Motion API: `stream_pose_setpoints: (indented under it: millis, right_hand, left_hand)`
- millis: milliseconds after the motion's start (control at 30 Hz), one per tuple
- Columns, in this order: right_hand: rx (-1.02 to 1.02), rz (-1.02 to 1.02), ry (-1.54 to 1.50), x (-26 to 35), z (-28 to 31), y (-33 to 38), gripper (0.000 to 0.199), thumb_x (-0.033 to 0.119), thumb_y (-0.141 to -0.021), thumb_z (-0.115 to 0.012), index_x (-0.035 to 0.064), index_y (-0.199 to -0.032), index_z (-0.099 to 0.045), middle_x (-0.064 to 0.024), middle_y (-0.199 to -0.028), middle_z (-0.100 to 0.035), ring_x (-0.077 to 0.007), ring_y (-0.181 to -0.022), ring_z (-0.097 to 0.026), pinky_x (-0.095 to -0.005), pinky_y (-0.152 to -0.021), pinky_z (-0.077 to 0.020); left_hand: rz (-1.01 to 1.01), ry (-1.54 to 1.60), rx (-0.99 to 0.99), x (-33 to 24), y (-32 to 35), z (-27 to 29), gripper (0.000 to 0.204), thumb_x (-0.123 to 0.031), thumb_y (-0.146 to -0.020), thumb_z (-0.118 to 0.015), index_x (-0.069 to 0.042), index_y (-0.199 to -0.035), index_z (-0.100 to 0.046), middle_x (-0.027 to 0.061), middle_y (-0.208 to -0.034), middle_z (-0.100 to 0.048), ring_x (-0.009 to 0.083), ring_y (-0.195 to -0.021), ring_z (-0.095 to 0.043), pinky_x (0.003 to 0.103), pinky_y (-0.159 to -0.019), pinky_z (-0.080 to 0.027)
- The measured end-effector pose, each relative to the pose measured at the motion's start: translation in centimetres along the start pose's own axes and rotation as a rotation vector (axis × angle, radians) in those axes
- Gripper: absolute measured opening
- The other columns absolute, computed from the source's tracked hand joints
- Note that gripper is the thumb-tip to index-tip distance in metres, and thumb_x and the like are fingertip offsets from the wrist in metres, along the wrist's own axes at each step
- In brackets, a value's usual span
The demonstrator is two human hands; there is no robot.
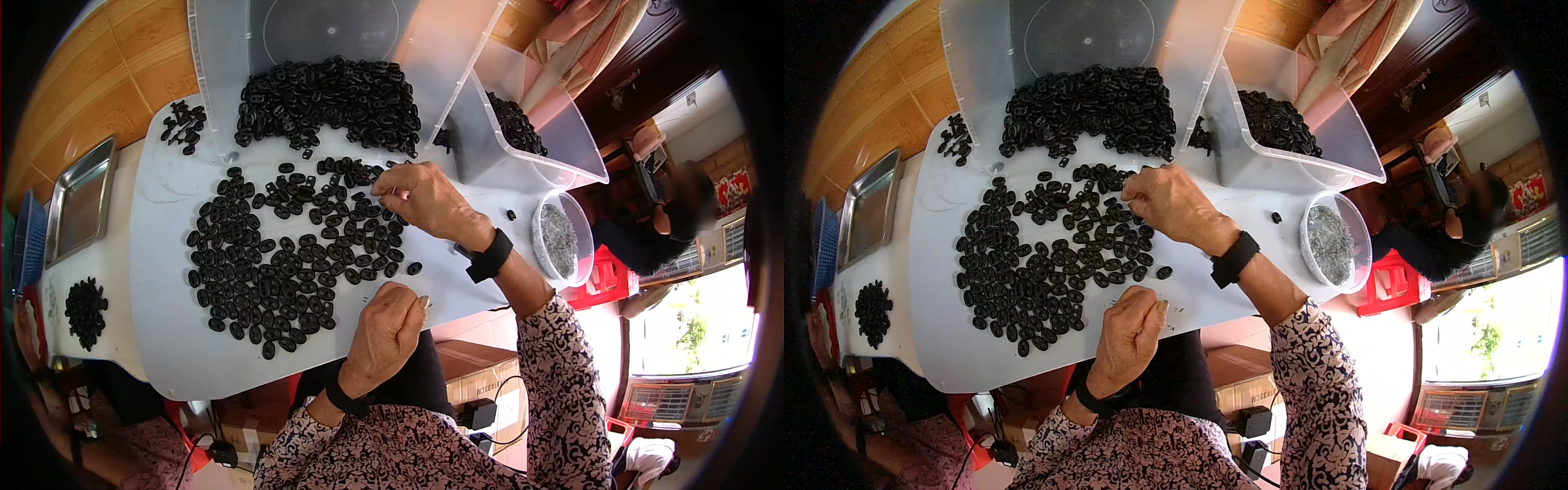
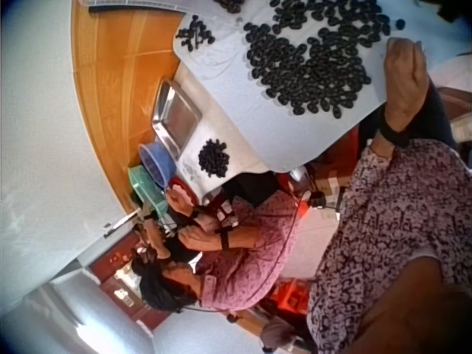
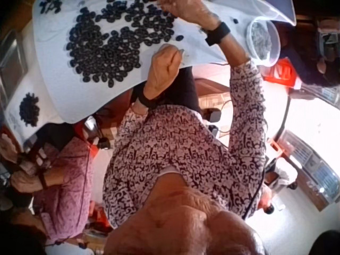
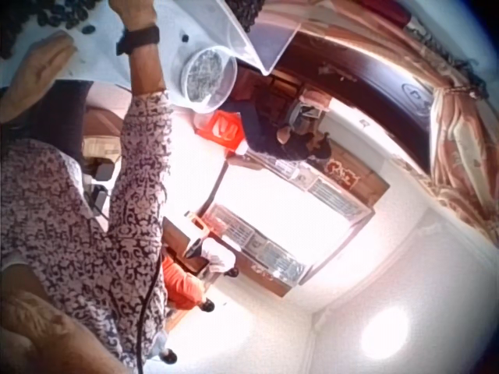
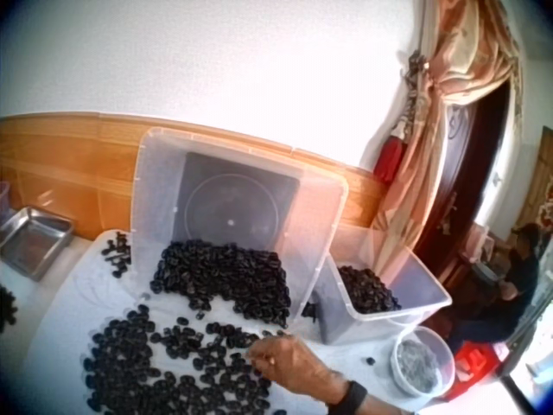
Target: Inserting small clear components into black plastic bases.
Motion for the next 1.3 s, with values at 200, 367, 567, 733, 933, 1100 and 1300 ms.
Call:
stream_pose_setpoints:
  millis: [200,367,567,733,933,1100,1300]
  right_hand:
    - [-0.063,0.106,0.07,1.2,-1.1,-1.5,0.012,0.003,-0.077,-0.061,0.0004,-0.086,-0.069,-0.0157,-0.078,-0.066,-0.0331,-0.072,-0.065,-0.0384,-0.069,-0.0531]
    - [0.066,0.087,0.172,1.4,-1.6,-2.0,0.007,0.003,-0.076,-0.062,0.0005,-0.08,-0.068,-0.0205,-0.077,-0.064,-0.0359,-0.076,-0.064,-0.0417,-0.071,-0.0537]
    - [0.072,0.027,0.201,2.1,-1.8,-2.0,0.008,0.003,-0.077,-0.06,-0.0007,-0.077,-0.067,-0.0237,-0.072,-0.062,-0.0385,-0.073,-0.064,-0.0426,-0.07,-0.0542]
    - [0.075,0.018,0.193,2.0,-2.0,-2.2,0.011,0.006,-0.079,-0.059,-0.0006,-0.073,-0.065,-0.0234,-0.071,-0.061,-0.0393,-0.07,-0.063,-0.0444,-0.067,-0.0535]
    - [-0.028,0.018,0.13,2.5,-1.0,-1.3,0.015,0.009,-0.08,-0.058,-0.0012,-0.069,-0.064,-0.0202,-0.067,-0.063,-0.0363,-0.064,-0.064,-0.0426,-0.06,-0.0521]
    - [0.065,-0.225,-0.204,4.1,1.3,2.2,0.012,0.01,-0.081,-0.065,-0.0011,-0.081,-0.067,-0.0098,-0.065,-0.064,-0.0136,-0.058,-0.058,-0.03,-0.057,-0.0479]
    - [0.087,-0.241,-0.338,5.1,1.0,7.1,0.011,0.01,-0.084,-0.065,-0.001,-0.084,-0.067,-0.008,-0.069,-0.066,-0.0112,-0.062,-0.059,-0.028,-0.059,-0.0486]
  left_hand:
    - [-0.005,-0.009,0.002,-0.3,-0.2,0.0,0.022,-0.002,-0.088,-0.054,0.002,-0.069,-0.046,0.0137,-0.064,-0.048,0.0311,-0.067,-0.05,0.04,-0.061,-0.041]
    - [-0.002,-0.007,0.007,-0.2,-0.1,-0.3,0.021,-0.002,-0.087,-0.055,0.003,-0.069,-0.046,0.0136,-0.064,-0.048,0.0311,-0.066,-0.05,0.04,-0.061,-0.041]
    - [-0.023,-0.025,-0.003,-0.2,-0.1,-0.1,0.021,-0.002,-0.087,-0.055,0.003,-0.07,-0.046,0.0142,-0.064,-0.048,0.0313,-0.066,-0.049,0.04,-0.061,-0.041]
    - [-0.03,-0.013,0.0,-0.3,-0.2,0.0,0.02,-0.002,-0.087,-0.055,0.004,-0.071,-0.046,0.0149,-0.065,-0.048,0.0317,-0.066,-0.049,0.041,-0.06,-0.04]
    - [0.002,-0.001,-0.013,-0.1,0.1,-0.1,0.017,-0.003,-0.089,-0.055,0.004,-0.074,-0.049,0.014,-0.066,-0.05,0.0293,-0.066,-0.051,0.039,-0.06,-0.042]
    - [0.095,0.072,-0.04,0.9,0.8,0.3,0.011,-0.008,-0.095,-0.051,0.003,-0.09,-0.052,0.0111,-0.071,-0.055,0.0198,-0.065,-0.055,0.029,-0.061,-0.044]
    - [0.099,0.218,-0.205,0.7,0.2,0.6,0.015,-0.013,-0.1,-0.044,-0.001,-0.097,-0.052,0.0026,-0.071,-0.055,0.0071,-0.064,-0.052,0.021,-0.058,-0.042]
Point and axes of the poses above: each hand's wrist, its own y-axis away from the middle knuckle, its own z-axis out of the back of the hand, x = y × z, the point moved 4 cm from there along -y, towards the middle knuckle
